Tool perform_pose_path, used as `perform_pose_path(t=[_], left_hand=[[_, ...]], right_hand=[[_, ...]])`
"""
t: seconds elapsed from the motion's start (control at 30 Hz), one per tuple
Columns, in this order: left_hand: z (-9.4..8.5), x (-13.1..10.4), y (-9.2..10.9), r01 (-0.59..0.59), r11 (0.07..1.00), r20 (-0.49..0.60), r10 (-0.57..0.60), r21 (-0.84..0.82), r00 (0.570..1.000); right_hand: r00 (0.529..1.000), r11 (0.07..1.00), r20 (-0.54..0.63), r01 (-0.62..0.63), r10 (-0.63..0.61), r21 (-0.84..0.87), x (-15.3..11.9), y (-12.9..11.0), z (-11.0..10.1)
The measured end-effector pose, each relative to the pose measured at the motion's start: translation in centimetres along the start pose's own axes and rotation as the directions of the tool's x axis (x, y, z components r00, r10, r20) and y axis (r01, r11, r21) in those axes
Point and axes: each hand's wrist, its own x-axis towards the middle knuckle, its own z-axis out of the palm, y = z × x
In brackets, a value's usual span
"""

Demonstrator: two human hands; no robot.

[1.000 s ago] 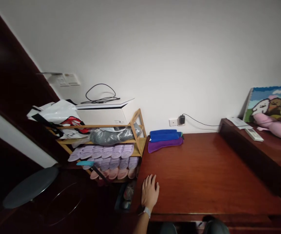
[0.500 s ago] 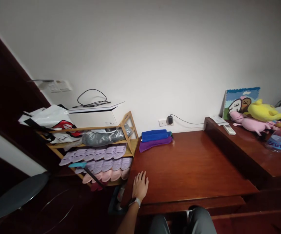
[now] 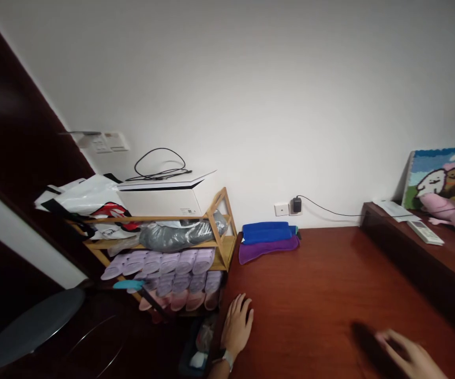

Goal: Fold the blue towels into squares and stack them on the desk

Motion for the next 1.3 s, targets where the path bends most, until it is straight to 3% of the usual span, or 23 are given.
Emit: perform_pose_path(t=[0.07, 0.13, 0.2, 0.27, 0.4, 0.53, 0.63, 0.77, 0.9, 1.07, 1.3], left_hand=[[0.8, -0.2, -0.6, 0.017, 1.000, 0.001, -0.017, -0.023, 1.000], [1.2, -0.5, -0.9, 0.025, 0.999, 0.005, -0.025, -0.030, 1.000], [1.4, -0.7, -1.1, 0.033, 0.999, 0.006, -0.033, -0.027, 0.999], [1.5, -0.9, -1.1, 0.043, 0.999, 0.004, -0.043, -0.022, 0.999], [2.3, -1.4, -1.5, 0.042, 0.999, 0.003, -0.042, -0.009, 0.999], [3.5, -1.7, -2.4, 0.002, 1.000, -0.003, -0.002, 0.011, 1.000], [3.9, -1.8, -2.8, -0.020, 0.999, -0.015, 0.020, 0.026, 1.000], [4.0, -1.8, -3.0, -0.058, 0.997, -0.020, 0.059, 0.054, 0.998], [4.8, -2.1, -3.7, -0.070, 0.996, -0.018, 0.071, 0.056, 0.997], [6.0, -2.4, -4.6, -0.082, 0.996, -0.001, 0.082, 0.044, 0.997], [4.8, -2.3, -3.8, -0.056, 0.998, 0.040, 0.055, 0.022, 0.998]], right_hand=[[0.978, 0.992, 0.180, 0.087, -0.103, 0.094, 6.4, -2.1, 4.5], [0.946, 0.976, 0.249, 0.179, -0.205, 0.124, 12.8, -4.9, 9.2], [0.923, 0.963, 0.287, 0.270, -0.255, -0.011, 18.2, -8.1, 13.8], [0.913, 0.926, 0.337, 0.312, -0.229, -0.215, 22.3, -11.0, 17.8], [0.889, 0.847, 0.443, 0.322, -0.116, -0.424, 26.6, -14.5, 24.2], [0.919, 0.854, 0.388, 0.255, -0.068, -0.454, 27.5, -16.2, 27.9], [0.930, 0.850, 0.356, 0.259, -0.091, -0.458, 27.3, -16.9, 28.5], [0.947, 0.889, 0.294, 0.241, -0.128, -0.389, 28.4, -17.2, 26.8], [0.978, 0.932, 0.190, 0.145, -0.084, -0.332, 32.6, -16.8, 24.2], [0.975, 0.961, 0.220, 0.061, 0.000, -0.270, 37.8, -15.9, 23.7], [0.974, 0.986, 0.227, 0.032, 0.006, -0.162, 37.5, -16.5, 23.7]])
